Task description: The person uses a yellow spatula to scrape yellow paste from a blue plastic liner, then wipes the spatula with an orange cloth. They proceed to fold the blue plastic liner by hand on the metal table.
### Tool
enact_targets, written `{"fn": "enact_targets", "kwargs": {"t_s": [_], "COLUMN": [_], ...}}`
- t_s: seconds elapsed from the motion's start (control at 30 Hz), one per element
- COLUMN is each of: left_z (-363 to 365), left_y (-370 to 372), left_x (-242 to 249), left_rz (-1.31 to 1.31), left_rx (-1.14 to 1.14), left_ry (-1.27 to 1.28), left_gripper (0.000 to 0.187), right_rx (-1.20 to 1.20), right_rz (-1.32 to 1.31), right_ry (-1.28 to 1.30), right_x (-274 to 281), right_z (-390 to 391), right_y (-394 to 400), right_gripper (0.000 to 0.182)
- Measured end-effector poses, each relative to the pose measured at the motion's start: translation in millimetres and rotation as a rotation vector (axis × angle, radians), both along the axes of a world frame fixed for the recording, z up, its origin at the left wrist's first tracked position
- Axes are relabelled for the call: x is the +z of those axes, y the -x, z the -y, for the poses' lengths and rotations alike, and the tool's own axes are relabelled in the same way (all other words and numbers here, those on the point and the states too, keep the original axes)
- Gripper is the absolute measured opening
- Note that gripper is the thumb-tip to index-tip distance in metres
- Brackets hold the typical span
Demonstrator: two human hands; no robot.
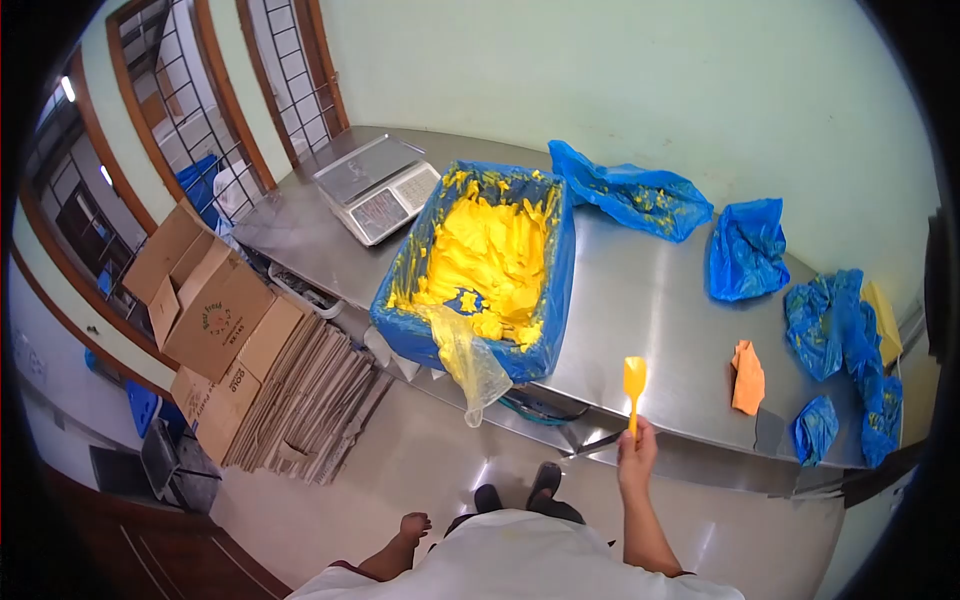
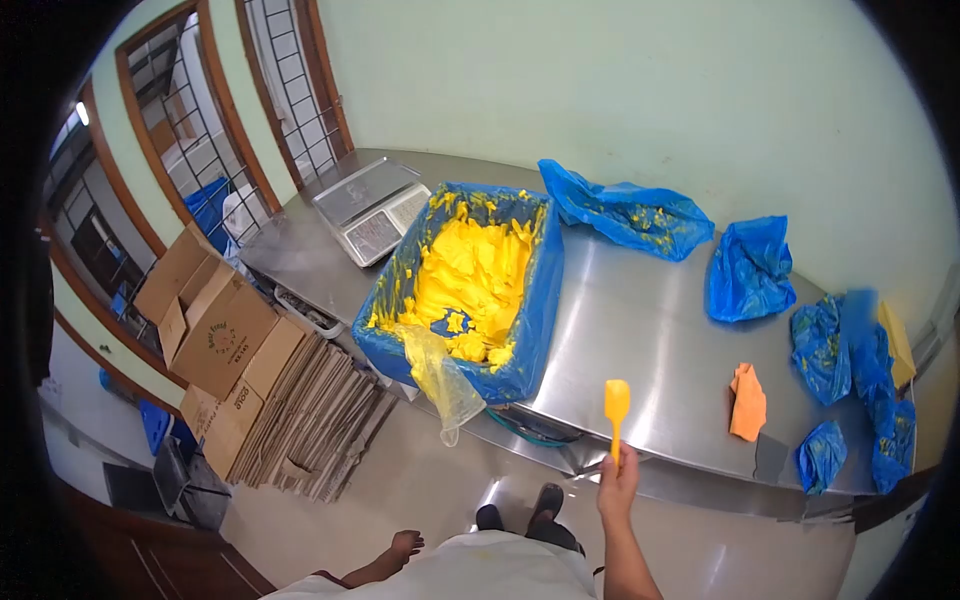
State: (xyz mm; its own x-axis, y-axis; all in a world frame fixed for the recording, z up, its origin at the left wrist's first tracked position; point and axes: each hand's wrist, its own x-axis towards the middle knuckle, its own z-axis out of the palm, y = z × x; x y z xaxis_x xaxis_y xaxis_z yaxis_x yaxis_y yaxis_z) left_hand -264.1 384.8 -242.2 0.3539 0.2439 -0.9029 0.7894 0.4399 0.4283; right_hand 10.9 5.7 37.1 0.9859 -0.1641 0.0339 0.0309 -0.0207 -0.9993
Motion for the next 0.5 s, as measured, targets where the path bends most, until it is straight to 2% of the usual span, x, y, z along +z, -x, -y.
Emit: {"fn": "enact_targets", "kwargs": {"t_s": [0.1, 0.13, 0.23, 0.3, 0.33, 0.43, 0.5], "left_z": [12.4, 11.7, 10.4, 15.3, 17.9, 26.6, 28.1], "left_y": [7.2, 10.8, 25.5, 26.7, 27.6, 25.3, 28.6], "left_x": [-5.3, -10.0, -30.1, -35.4, -37.7, -36.2, -36.5], "left_rz": [-0.049, -0.042, 0.061, 0.06, 0.059, -0.061, -0.064], "left_rx": [-0.067, 0.018, -0.266, -0.227, -0.207, 0.225, 0.264], "left_ry": [-0.059, 0.003, -0.126, -0.169, -0.19, -0.05, -0.038], "left_gripper": [0.021, 0.021, 0.02, 0.02, 0.02, 0.02, 0.021], "right_rx": [0.022, 0.029, 0.044, 0.047, 0.069, 0.12, 0.139], "right_rz": [0.122, 0.132, 0.18, 0.303, 0.357, 0.524, 0.645], "right_ry": [0.145, 0.202, 0.396, 0.438, 0.538, 0.799, 0.922], "right_x": [39.6, 65.1, 135.1, 169.9, 186.6, 235.8, 262.4], "right_z": [25.7, 29.8, 38.3, 35.9, 35.1, 25.0, 5.1], "right_y": [-37.2, -46.9, -75.7, -92.1, -99.6, -115.1, -117.2], "right_gripper": [0.03, 0.028, 0.025, 0.022, 0.023, 0.024, 0.024]}}
